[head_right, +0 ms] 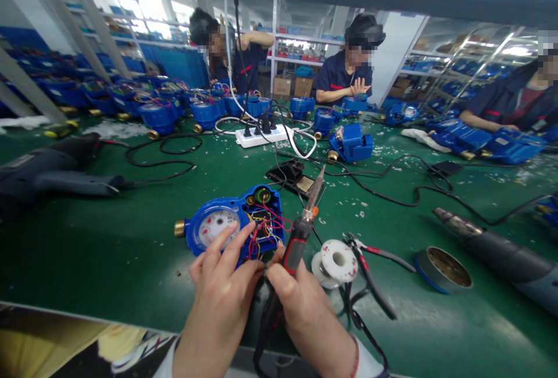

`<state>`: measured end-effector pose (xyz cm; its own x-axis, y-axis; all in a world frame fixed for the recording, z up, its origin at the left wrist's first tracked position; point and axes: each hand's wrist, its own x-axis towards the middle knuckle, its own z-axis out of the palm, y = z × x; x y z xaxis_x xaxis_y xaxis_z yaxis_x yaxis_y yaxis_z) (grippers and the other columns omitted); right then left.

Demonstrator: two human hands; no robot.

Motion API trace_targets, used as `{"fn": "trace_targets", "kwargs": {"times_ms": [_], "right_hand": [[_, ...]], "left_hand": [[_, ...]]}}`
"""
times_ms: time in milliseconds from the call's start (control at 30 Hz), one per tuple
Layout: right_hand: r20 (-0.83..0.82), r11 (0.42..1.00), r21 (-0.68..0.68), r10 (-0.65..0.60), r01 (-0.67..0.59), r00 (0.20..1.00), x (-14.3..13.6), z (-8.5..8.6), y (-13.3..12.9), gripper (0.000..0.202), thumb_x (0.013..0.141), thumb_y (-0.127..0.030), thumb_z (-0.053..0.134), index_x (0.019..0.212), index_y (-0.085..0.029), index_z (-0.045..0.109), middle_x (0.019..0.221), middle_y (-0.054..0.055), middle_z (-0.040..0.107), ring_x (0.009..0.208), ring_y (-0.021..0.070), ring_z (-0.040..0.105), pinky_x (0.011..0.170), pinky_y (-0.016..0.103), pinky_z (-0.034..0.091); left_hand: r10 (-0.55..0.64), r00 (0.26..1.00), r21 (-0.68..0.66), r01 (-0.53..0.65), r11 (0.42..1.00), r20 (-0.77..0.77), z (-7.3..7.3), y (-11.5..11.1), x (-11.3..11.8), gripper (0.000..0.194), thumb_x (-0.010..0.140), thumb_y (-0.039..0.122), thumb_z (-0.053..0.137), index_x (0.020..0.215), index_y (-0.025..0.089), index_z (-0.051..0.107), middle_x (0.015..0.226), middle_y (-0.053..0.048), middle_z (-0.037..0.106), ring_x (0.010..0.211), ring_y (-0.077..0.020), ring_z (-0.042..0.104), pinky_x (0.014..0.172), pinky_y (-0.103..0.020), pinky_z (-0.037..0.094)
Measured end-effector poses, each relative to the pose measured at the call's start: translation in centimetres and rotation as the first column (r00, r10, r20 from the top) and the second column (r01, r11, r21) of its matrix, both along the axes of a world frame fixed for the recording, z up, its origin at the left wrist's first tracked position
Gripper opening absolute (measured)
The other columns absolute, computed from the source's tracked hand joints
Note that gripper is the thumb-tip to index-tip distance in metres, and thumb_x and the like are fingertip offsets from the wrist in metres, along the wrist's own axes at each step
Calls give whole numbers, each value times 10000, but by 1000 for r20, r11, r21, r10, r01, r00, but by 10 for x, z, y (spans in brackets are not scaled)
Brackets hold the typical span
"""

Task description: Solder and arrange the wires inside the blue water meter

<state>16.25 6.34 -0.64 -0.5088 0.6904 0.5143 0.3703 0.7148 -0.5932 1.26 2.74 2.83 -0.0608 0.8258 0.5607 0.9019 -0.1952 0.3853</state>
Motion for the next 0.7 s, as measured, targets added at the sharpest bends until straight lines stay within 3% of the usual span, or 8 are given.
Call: {"fn": "trace_targets", "kwargs": {"times_ms": [333,500,700], "right_hand": [[37,995,104,3,-6,999,-5,11,3,193,849,-26,338,842,-195,430,981,68,496,866,164,500,693,237,450],[191,981,183,29,-65,981,-3,18,5,202,924,-83,317,1044,-180,447,1102,88,456,969,179,464,822,265,453],[47,984,174,25,-33,999,-6,16,3,201,897,-39,341,970,-203,431,945,47,463,844,155,483,782,273,481]], "left_hand": [[42,996,-73,-47,996,-75,4,1,3,144,847,130,565,789,242,635,1388,26,495,1289,-261,384,838,-433,262],[57,993,-95,-67,993,-101,6,0,4,173,859,110,528,822,241,635,1392,36,489,1295,-257,373,832,-445,265],[87,992,-77,-94,993,-93,9,0,8,193,857,111,529,774,245,640,1370,45,510,1270,-265,399,836,-458,245]]}}
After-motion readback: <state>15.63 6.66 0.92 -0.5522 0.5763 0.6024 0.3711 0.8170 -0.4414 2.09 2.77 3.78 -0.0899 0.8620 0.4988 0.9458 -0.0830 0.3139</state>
